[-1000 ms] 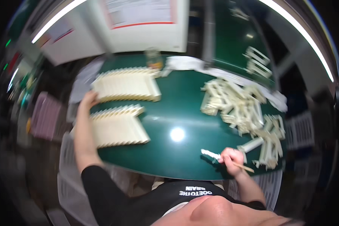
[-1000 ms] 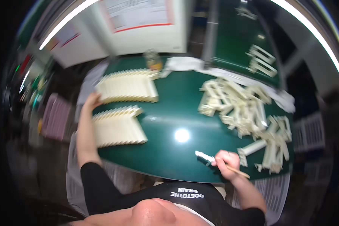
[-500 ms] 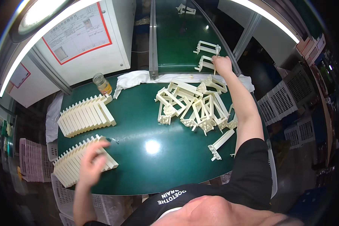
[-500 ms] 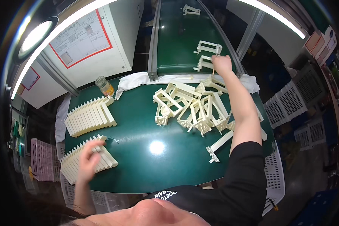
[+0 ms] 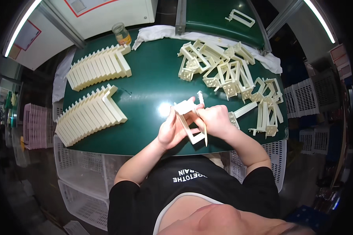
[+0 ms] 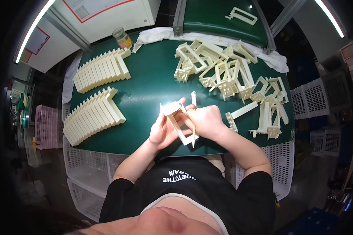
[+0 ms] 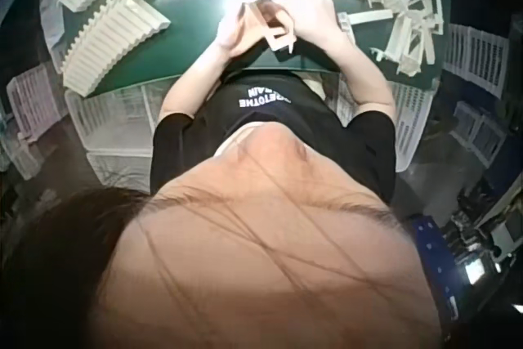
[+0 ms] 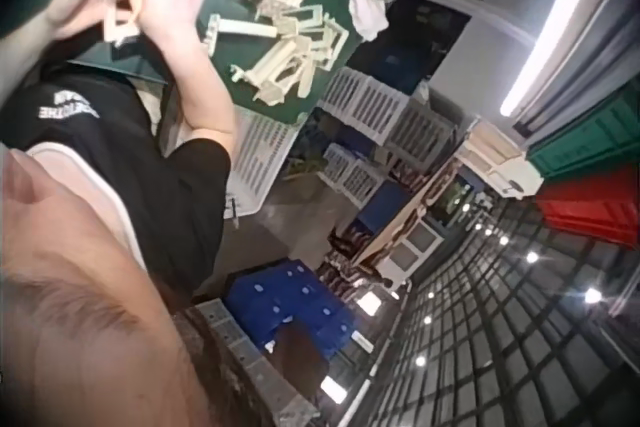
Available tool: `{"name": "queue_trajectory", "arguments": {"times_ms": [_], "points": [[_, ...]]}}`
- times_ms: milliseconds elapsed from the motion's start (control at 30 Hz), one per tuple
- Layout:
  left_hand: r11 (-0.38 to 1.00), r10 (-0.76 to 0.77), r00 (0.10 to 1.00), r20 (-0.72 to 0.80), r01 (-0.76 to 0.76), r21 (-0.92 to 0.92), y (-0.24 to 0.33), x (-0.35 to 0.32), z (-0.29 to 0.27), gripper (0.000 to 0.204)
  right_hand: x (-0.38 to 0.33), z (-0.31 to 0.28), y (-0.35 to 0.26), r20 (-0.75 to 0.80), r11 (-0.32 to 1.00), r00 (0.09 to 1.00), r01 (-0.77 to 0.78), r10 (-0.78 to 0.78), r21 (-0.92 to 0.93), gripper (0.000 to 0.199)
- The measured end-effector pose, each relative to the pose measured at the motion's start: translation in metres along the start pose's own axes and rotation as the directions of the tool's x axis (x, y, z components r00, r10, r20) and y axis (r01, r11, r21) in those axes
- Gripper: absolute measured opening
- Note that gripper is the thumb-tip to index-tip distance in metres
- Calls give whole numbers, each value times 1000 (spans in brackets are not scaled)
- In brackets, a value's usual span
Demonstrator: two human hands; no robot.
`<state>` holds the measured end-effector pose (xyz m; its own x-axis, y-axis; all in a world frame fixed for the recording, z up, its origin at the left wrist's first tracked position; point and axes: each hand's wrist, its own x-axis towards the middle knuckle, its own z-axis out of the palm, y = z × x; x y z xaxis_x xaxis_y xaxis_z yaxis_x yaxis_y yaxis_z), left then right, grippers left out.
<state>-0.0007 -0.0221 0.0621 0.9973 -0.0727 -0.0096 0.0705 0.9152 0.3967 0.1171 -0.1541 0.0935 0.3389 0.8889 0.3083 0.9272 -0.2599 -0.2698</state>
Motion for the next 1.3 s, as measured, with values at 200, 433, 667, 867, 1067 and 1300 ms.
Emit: {"name": "queue_trajectory", "arguments": {"times_ms": [200, 433, 667, 867, 1067, 1300], "points": [[923, -85, 996, 39, 64, 378, 14, -33, -35, 86, 0, -4, 4, 246, 996, 965, 73, -85, 59, 26], [929, 170, 978, -118, -119, 351, 5, -38, -46, 67, 10, 15, 1, -122, 955, 992, 69, -35, 289, 33], [959, -23, 996, -90, -4, -283, -5, -37, -65, 50, -43, 48, -8, -188, 229, 912, 108, 365, 967, 21], [950, -124, 978, -167, 68, -304, -12, -31, -66, 52, -31, 58, -17, -162, 407, 939, 27, 303, 913, 26], [936, -156, 984, -83, 120, -331, -16, -32, -69, 51, -22, 68, -23, 4, 294, 900, -147, 437, 944, 30], [915, -107, 991, -80, 67, -397, -19, -39, -68, 53, -26, 60, -37, 97, 227, 908, -204, 408, 952, 34]]}}
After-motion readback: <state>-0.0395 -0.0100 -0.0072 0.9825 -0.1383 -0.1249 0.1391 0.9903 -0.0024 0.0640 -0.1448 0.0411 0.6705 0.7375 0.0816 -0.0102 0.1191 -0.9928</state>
